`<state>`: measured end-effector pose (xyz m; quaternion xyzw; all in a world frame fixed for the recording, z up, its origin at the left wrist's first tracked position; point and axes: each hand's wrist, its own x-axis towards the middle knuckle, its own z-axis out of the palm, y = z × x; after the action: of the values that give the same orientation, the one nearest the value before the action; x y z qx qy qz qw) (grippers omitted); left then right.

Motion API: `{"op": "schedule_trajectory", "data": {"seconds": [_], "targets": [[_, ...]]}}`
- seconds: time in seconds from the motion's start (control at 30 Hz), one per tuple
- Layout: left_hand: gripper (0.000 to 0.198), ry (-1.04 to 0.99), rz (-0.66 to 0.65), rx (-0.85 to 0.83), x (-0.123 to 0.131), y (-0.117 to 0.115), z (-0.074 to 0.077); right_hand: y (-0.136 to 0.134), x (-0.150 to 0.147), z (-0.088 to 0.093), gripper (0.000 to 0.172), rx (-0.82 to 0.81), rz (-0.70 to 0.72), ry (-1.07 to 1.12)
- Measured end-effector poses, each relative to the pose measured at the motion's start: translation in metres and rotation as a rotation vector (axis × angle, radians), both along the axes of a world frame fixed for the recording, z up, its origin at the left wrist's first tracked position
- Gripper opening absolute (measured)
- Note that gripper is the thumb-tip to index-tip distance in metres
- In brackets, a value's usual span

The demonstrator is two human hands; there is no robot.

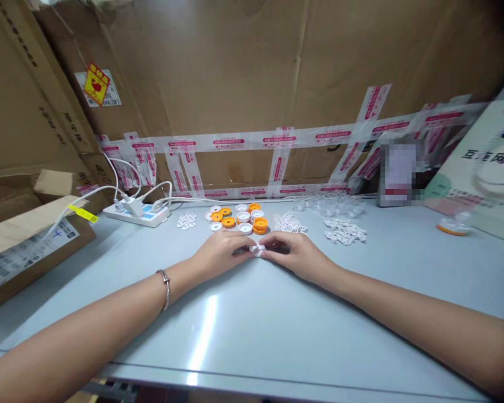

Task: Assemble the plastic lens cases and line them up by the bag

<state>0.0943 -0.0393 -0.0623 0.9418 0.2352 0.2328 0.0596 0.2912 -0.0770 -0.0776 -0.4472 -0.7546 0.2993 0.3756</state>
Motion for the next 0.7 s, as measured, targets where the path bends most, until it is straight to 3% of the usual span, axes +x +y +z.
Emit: {"op": "schedule_trajectory", "data": {"seconds": [0.7], "targets": [[0.015,-0.009,-0.029,0.105,-0.0002,0.0044,-0.0021,0.0017,0.0008,-0.0026,0.012,0.120,-0.060,-0.055]]}}
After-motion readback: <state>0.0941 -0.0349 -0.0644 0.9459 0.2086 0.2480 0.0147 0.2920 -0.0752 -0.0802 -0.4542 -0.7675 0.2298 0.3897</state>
